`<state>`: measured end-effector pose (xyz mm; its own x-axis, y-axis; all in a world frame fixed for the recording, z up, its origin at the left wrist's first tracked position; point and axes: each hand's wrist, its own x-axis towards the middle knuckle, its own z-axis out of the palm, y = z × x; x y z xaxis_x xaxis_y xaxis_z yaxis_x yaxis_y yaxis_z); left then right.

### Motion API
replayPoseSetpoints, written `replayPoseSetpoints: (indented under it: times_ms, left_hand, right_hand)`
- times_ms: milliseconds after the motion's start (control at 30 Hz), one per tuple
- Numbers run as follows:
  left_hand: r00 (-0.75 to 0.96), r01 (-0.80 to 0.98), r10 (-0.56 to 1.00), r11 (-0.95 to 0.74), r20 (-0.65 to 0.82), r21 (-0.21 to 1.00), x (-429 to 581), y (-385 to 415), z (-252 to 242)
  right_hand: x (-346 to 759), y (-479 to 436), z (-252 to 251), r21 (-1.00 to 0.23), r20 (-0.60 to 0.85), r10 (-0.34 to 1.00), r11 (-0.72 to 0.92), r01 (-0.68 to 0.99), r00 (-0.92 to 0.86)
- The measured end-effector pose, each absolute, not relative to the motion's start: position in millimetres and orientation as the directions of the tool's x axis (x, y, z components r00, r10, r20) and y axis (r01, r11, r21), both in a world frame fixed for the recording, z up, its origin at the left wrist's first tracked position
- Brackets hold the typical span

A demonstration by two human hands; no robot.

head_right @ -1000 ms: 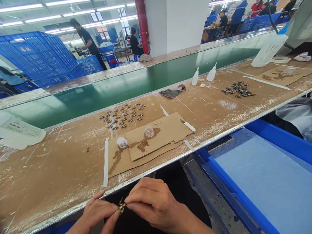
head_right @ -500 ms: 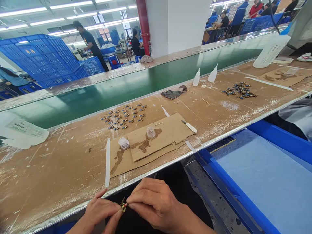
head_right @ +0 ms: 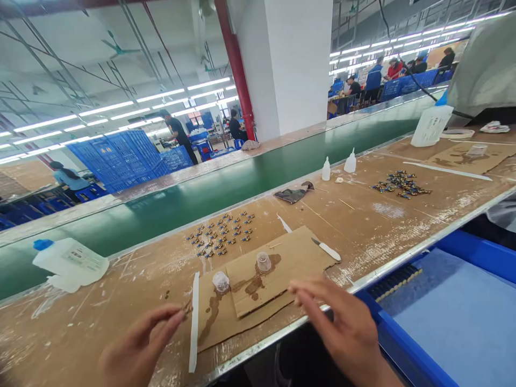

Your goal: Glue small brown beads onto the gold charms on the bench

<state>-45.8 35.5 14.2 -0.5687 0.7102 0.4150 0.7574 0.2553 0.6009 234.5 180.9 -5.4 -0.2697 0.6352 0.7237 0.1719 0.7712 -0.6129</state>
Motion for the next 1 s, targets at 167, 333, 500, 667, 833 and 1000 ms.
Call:
replayPoseSetpoints:
  times_ms: [167,333,500,667,833,1000]
  left_hand:
    - [-0.682,0.475,0.723,0.323,0.110,0.819,-111,97,42]
    - [-0.679,0.491,0.732,0.396,0.056,0.776,-162,141,27]
    - [-0.668,0.475,0.743,0.479,-0.053,0.738,-183,159,14]
    - [-0.655,0.487,0.752,0.491,-0.070,0.722,-185,159,13]
    - [-0.670,0.538,0.735,0.389,0.100,0.748,-178,146,40]
    - [-0.746,0.602,0.563,0.339,0.356,0.724,-150,115,69]
  right_hand:
    - [236,243,-30,-0.814,0.497,0.863,0.500,0.297,-0.090]
    - [233,270,-54,-0.880,0.313,0.949,0.309,0.360,-0.048]
    - [233,275,-68,-0.873,0.289,0.956,0.286,0.394,-0.053]
    - [233,277,-71,-0.846,0.360,0.929,0.364,0.390,-0.087]
    - [230,273,-63,-0.825,0.424,0.902,0.420,0.378,-0.077]
    - [226,265,-50,-0.829,0.463,0.883,0.461,0.318,-0.074]
